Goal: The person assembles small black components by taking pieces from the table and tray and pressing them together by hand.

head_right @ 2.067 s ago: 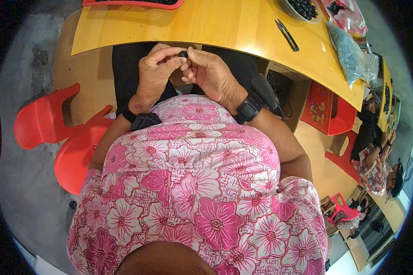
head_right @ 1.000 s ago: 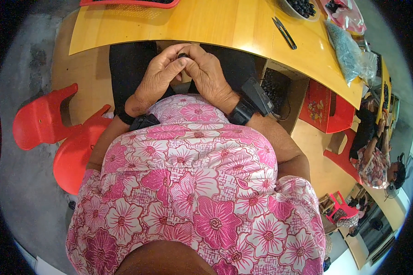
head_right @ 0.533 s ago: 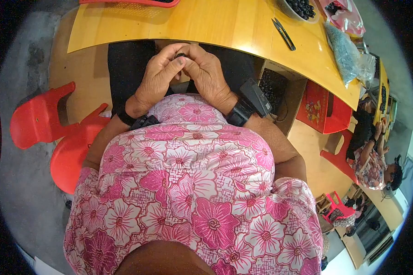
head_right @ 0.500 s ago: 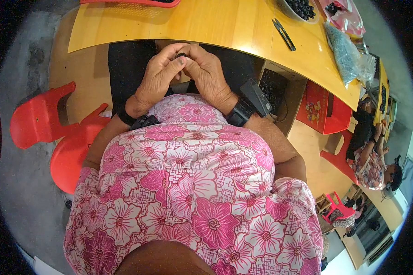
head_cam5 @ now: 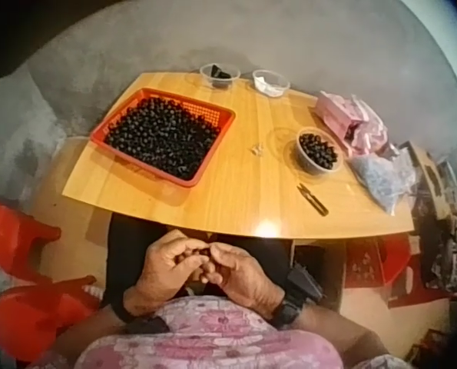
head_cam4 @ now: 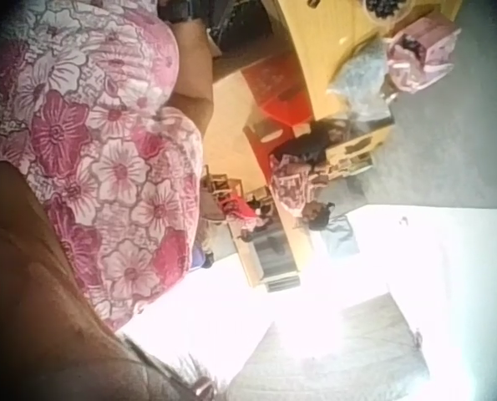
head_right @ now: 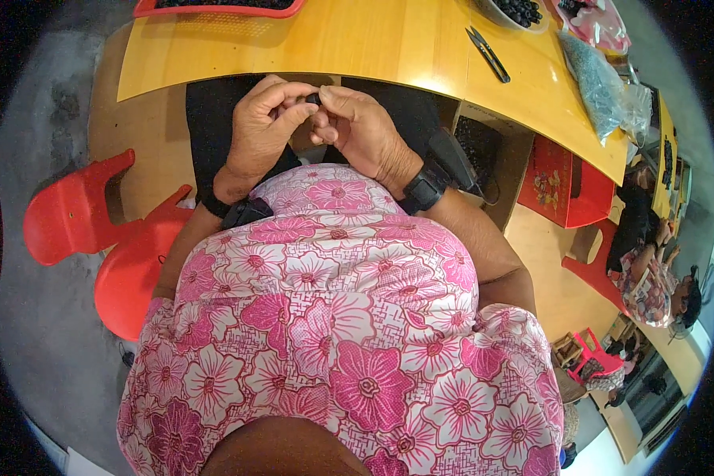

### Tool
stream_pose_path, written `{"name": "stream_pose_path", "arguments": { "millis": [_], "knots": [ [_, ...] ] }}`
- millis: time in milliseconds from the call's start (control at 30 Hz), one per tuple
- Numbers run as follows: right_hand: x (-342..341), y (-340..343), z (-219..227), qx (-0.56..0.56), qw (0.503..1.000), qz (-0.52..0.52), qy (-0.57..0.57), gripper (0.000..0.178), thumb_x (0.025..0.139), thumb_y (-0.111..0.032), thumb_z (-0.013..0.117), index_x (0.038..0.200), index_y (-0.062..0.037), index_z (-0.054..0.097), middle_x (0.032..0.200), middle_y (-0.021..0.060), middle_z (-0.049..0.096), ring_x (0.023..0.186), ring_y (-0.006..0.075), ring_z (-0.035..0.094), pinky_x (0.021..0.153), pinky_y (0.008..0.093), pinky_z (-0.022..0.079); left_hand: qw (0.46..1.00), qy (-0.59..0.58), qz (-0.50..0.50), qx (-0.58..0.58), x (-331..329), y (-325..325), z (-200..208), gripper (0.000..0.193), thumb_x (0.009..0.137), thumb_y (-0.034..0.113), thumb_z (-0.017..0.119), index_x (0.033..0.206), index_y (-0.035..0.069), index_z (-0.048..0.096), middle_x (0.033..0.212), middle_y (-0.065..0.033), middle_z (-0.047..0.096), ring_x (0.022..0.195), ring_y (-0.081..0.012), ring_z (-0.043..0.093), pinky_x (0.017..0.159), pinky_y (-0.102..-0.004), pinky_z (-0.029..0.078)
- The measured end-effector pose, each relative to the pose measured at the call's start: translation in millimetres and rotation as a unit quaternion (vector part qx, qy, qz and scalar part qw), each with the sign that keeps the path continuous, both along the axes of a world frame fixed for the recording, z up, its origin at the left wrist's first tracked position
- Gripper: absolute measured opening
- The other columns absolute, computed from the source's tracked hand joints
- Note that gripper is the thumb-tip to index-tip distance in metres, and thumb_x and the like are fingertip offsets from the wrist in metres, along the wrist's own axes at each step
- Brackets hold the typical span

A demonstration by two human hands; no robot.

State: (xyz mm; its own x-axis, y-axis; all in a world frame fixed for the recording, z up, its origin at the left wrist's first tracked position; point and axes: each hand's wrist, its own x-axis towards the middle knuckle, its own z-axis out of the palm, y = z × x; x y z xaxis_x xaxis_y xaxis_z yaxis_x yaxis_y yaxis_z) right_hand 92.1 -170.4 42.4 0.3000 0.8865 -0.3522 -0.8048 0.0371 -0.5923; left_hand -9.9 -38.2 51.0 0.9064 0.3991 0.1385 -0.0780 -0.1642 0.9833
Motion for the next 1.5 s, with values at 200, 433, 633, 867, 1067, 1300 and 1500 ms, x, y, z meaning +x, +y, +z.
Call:
{"name": "stream_pose_path", "arguments": {
  "millis": [200,433,633,867,1067,1300,1500],
  "knots": [
    [5,0,-2,-0.017,0.999,0.02,0.021,0.026,0.094,-0.028,0.051,0.087,-0.0041,0.057,0.069,-0.0001,0.051,0.058,0.0101,0.043,0.067,0.0291,0.044,0.997,0.013,0.011,0.078,0,5,-7,0.016,0.08,-0.001,0.064,0.095,-0.001,0.065,0.083,-0.003,0.056,0.069,-0.0075,0.059,0.06,-0.0197,0.049],
    [11,-4,-6,-0.016,0.999,0.04,0.008,0.024,0.094,-0.027,0.051,0.088,-0.0043,0.057,0.07,-0.0009,0.05,0.06,0.0097,0.043,0.067,0.0283,0.043,0.998,0.018,0.002,0.059,3,2,-3,0.017,0.08,0.001,0.065,0.097,0.0,0.064,0.081,-0.0021,0.054,0.071,-0.0065,0.057,0.061,-0.02,0.048],
    [4,0,-2,-0.047,0.992,0.012,-0.115,0.021,0.094,-0.022,0.049,0.091,-0.0023,0.056,0.075,0.0002,0.052,0.064,0.0097,0.046,0.066,0.0244,0.042,0.995,0.074,-0.05,-0.048,2,-1,-8,0.03,0.088,0.014,0.059,0.115,0.0,0.056,0.09,-0.0052,0.058,0.08,-0.0086,0.058,0.068,-0.022,0.049],
    [-4,-4,-10,-0.06,0.926,0.012,-0.372,0.018,0.091,-0.012,0.049,0.099,0.0006,0.058,0.079,0.002,0.055,0.069,0.0082,0.049,0.061,0.0227,0.043,0.989,0.069,-0.102,-0.08,1,-9,-15,0.04,0.094,0.026,0.049,0.122,-0.003,0.046,0.099,-0.0119,0.06,0.088,-0.0158,0.057,0.075,-0.0286,0.048],
    [-8,-5,-1,-0.079,0.937,0.008,-0.339,0.016,0.09,-0.011,0.049,0.099,0.0002,0.058,0.079,0.0015,0.055,0.069,0.0079,0.049,0.062,0.0222,0.043,0.993,0.048,-0.092,-0.063,1,-12,-15,0.035,0.094,0.023,0.048,0.117,-0.004,0.047,0.098,-0.0124,0.06,0.087,-0.0168,0.057,0.076,-0.0295,0.047],
    [-8,-3,-3,-0.077,0.94,0.017,-0.333,0.016,0.093,-0.013,0.048,0.101,-0.0038,0.058,0.082,-0.0034,0.052,0.069,0.0042,0.044,0.063,0.0178,0.038,0.991,0.075,-0.092,-0.068,2,-10,-9,0.034,0.094,0.024,0.047,0.114,-0.004,0.048,0.087,-0.0087,0.058,0.081,-0.0134,0.055,0.07,-0.0268,0.046],
    [11,-3,-6,0.032,0.995,-0.002,-0.099,0.027,0.095,-0.026,0.048,0.097,-0.0005,0.059,0.069,0.0014,0.049,0.06,0.0105,0.045,0.066,0.0258,0.045,0.965,0.06,-0.07,-0.246,5,-11,-2,0.038,0.098,0.029,0.043,0.12,0.0,0.05,0.079,-0.0006,0.052,0.065,-0.0058,0.046,0.058,-0.0205,0.041]
  ]
}}
